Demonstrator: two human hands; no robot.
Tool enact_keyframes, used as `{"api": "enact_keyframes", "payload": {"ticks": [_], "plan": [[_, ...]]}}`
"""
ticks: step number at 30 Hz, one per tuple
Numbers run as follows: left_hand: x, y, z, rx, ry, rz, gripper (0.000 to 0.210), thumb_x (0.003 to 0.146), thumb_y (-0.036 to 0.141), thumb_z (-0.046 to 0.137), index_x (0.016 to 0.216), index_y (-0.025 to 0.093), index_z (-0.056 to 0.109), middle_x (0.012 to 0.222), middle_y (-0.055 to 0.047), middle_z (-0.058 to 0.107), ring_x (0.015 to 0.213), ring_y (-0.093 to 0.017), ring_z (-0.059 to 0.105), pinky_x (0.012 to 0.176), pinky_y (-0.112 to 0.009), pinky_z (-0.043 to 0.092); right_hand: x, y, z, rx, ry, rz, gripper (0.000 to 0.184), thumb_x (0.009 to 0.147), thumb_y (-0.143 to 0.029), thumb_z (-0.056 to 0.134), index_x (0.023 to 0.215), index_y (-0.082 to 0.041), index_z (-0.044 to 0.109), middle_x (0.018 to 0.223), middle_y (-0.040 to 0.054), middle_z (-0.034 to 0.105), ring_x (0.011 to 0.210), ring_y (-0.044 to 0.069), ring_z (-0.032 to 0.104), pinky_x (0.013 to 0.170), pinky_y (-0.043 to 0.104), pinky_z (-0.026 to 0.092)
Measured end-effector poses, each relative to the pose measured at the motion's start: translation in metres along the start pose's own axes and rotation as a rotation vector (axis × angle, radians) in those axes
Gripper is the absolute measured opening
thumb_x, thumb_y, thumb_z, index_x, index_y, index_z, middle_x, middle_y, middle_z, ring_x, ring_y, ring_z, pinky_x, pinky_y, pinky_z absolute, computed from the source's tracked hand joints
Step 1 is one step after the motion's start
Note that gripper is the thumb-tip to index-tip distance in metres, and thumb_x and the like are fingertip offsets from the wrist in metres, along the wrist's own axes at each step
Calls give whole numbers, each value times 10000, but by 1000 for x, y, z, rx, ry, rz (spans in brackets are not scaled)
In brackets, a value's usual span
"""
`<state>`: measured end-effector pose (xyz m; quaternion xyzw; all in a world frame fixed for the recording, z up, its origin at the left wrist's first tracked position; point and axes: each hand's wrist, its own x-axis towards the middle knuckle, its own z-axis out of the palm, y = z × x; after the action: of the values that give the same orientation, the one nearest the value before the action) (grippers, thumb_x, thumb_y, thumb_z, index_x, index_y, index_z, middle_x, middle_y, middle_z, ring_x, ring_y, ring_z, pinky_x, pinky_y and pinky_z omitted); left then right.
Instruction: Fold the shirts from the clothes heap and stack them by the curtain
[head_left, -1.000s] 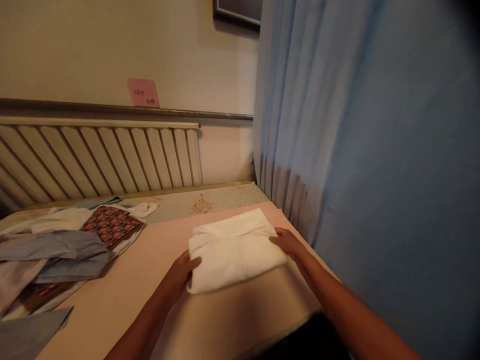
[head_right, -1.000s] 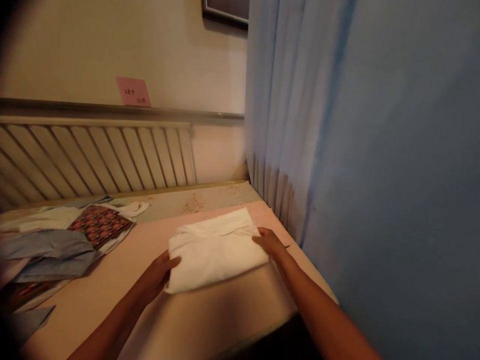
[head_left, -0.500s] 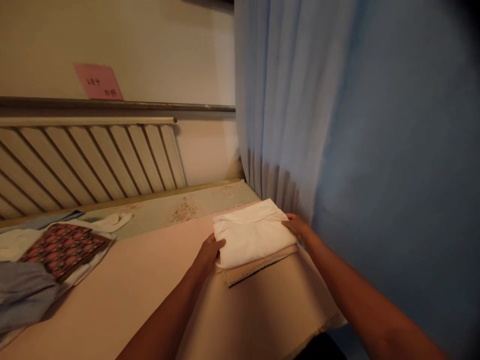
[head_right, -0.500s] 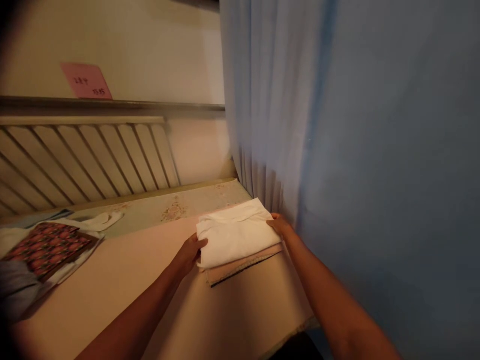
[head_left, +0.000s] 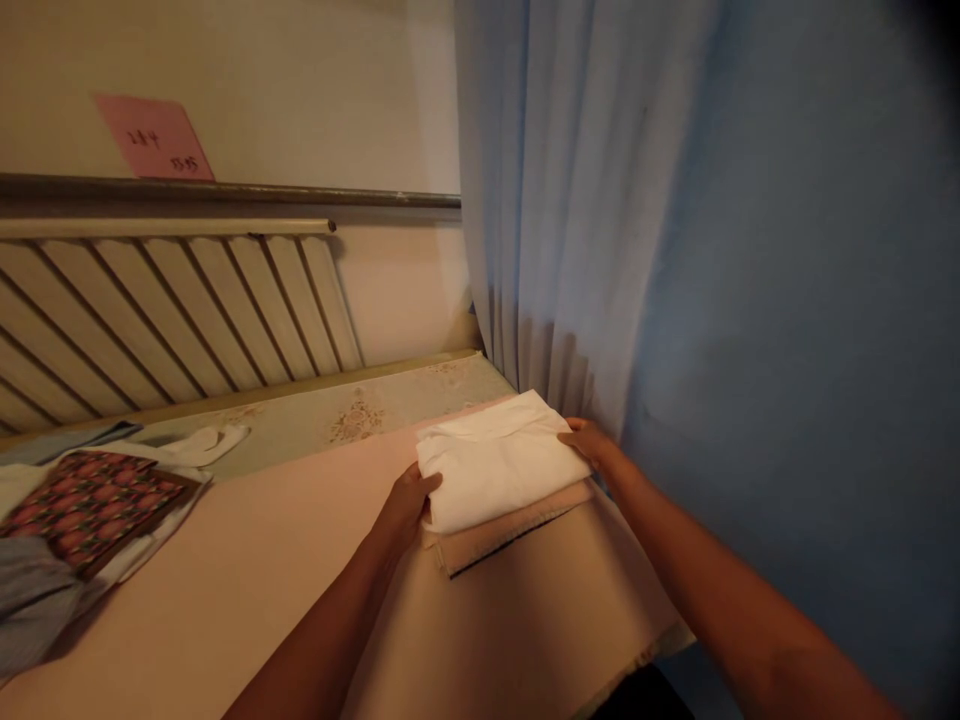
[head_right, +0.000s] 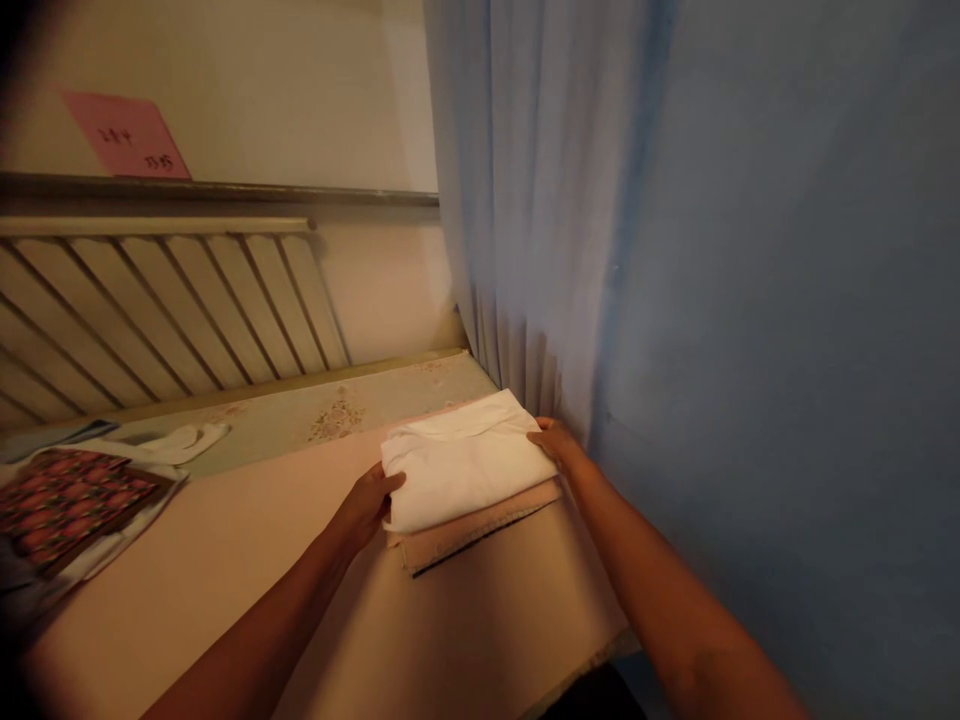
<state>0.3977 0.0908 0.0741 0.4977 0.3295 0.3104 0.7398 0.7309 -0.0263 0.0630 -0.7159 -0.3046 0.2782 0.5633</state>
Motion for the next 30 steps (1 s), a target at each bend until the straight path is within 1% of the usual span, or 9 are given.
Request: {"api": "enact_keyframes", "payload": {"ticks": [4, 8, 11, 14, 18, 24, 27, 30], "plan": [[0, 4, -1, 21, -4, 22, 555, 549, 308, 764, 1052, 129, 613, 722, 5, 651, 533, -103, 500, 500, -211, 340, -3, -5, 1, 1, -6, 8, 252, 611, -133, 617, 850, -105, 691, 704, 29, 690, 566, 123, 554, 566, 236, 416], [0, 6, 0, -8, -26, 29, 588, 544, 307, 769, 1078, 120, 610, 798, -35, 680, 600, -131, 548, 545, -226, 381, -5, -10, 2, 0, -20, 16, 259, 611, -147, 620, 857, -102, 687, 719, 44, 700, 570, 132, 565, 570, 245, 426], [-2, 9, 1, -20, -18, 32, 591, 527, 303, 778, 1064, 114, 620, 814, -45, 689, 623, -139, 563, 563, -229, 391, -7, -13, 1, -6, -29, 23, 271, 603, -162, 625, 864, -124, 685, 728, 31, 705, 581, 131, 576, 567, 234, 435], [-5, 11, 4, -37, -8, 26, 599, 504, 294, 787, 1051, 110, 628, 793, -36, 689, 596, -127, 551, 553, -223, 383, -8, -14, 0, -16, -35, 30, 269, 591, -168, 626, 853, -143, 681, 721, 15, 704, 582, 126, 578, 554, 220, 437], [-7, 14, 8, -58, 0, 15, 599, 491, 285, 794, 1042, 111, 635, 757, -22, 681, 567, -116, 537, 539, -221, 374, -7, -13, -2, -29, -38, 33, 276, 588, -184, 620, 855, -148, 679, 733, 17, 710, 590, 133, 585, 547, 222, 440], [-8, 16, 12, -65, -1, 16, 561, 501, 264, 793, 1017, 112, 632, 682, 19, 641, 531, -94, 501, 512, -207, 352, -4, -8, -5, -58, -40, 31, 286, 584, -206, 624, 859, -149, 676, 744, 19, 706, 596, 135, 578, 556, 231, 438], [-8, 12, 10, -53, -10, 19, 555, 530, 276, 783, 1039, 117, 628, 668, 27, 631, 508, -87, 484, 494, -203, 337, -3, -7, -7, -76, -44, 26, 289, 595, -214, 622, 871, -150, 679, 769, 25, 709, 611, 139, 584, 570, 237, 441], [-5, 3, 5, -56, -4, 24, 543, 549, 275, 770, 1049, 122, 624, 707, 17, 645, 526, -91, 501, 489, -199, 342, -2, -3, -7, -102, -50, 22, 282, 614, -209, 601, 878, -147, 682, 775, 29, 709, 614, 137, 583, 568, 232, 440]]}}
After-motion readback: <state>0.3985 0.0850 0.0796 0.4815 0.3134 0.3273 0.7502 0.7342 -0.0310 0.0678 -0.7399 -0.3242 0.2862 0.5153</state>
